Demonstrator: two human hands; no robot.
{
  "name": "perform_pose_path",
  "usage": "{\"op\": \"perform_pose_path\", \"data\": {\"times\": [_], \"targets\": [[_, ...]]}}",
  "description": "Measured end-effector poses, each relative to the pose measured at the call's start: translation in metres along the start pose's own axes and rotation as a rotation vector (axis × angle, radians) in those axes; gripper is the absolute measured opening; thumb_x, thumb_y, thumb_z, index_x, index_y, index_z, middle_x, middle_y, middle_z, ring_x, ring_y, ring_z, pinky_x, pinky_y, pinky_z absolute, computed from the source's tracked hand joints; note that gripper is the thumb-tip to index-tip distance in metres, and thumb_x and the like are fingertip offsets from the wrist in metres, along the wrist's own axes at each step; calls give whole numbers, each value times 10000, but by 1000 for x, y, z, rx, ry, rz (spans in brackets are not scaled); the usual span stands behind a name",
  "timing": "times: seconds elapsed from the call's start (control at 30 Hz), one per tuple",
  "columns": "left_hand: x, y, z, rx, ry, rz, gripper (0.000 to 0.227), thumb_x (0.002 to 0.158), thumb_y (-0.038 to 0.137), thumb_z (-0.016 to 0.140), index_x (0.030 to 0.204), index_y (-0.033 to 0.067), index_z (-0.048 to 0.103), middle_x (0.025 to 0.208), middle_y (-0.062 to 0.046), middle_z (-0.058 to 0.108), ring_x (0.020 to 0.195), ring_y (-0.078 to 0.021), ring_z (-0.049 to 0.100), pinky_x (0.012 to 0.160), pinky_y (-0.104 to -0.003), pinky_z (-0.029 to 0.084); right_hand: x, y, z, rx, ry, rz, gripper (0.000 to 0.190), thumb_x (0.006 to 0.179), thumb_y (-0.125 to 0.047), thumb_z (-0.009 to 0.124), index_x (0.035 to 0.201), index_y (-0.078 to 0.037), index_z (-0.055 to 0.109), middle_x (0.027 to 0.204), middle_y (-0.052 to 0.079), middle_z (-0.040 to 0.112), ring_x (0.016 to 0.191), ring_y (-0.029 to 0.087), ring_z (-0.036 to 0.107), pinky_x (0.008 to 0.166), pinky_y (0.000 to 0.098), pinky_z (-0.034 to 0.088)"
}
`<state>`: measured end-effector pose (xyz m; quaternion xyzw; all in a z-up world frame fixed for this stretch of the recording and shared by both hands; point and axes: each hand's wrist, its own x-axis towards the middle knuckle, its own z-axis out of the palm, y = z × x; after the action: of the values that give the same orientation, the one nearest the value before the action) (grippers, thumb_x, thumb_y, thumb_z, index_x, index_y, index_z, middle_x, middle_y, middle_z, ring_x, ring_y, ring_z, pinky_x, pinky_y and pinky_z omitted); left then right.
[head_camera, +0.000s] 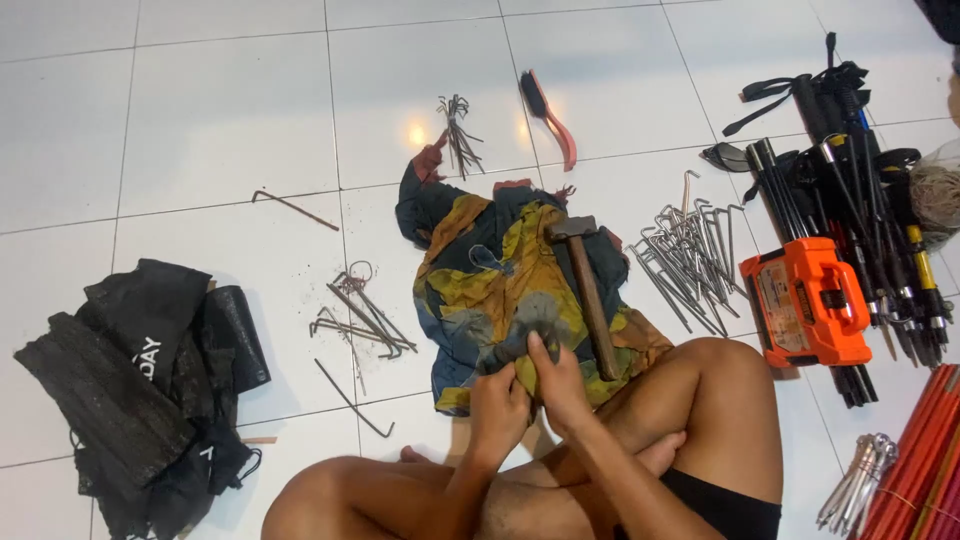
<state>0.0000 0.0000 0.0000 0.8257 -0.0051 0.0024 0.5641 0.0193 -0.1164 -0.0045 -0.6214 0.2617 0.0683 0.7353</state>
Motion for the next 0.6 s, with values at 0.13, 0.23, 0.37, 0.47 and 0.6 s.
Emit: {"op": "perform_pose_path", "data": {"times": [0.13, 0.23, 0.37, 0.47, 0.6], "targets": [[-3, -9, -6, 125, -18, 37, 178, 869, 73, 570, 709, -6, 579, 627, -206, 645, 460, -350, 511, 525, -464, 445, 9, -41, -1, -64, -97, 135, 351, 1025, -340, 599, 981, 8, 619, 797, 83, 555, 679, 176, 510, 618, 314, 434], [-2, 5, -9, 138, -36, 39, 160, 864, 80, 612, 930, 48, 754, 795, -80, 798, 584, -315, 698, 563, -403, 536, 21, -78, -7, -115, 111, 314, 805, 916, -491, 531, 1501, 28, 342, 1612, 294, 320, 1526, 446, 278, 1244, 674, 149], [4, 10, -2, 185, 13, 128, 126, 909, 116, 627, 839, 45, 705, 679, -141, 724, 473, -321, 603, 484, -422, 475, 22, -60, -9, -149, 124, 177, 605, 937, -498, 554, 1279, 0, 525, 1290, 188, 568, 1188, 305, 518, 1015, 474, 396], [11, -2, 2, 191, 15, 64, 155, 881, 87, 590, 764, 16, 663, 621, -165, 677, 440, -321, 559, 490, -437, 460, 9, -37, 9, -272, 94, 203, 604, 946, -502, 530, 1256, 17, 527, 1191, 174, 534, 1097, 292, 471, 934, 471, 389], [7, 1, -7, 242, -16, 12, 147, 901, 118, 617, 846, 58, 739, 660, -122, 736, 435, -280, 592, 463, -403, 458, 7, -74, 17, -206, 9, 270, 437, 1063, -348, 524, 1058, 59, 682, 867, 149, 615, 754, 228, 563, 735, 378, 470]]}}
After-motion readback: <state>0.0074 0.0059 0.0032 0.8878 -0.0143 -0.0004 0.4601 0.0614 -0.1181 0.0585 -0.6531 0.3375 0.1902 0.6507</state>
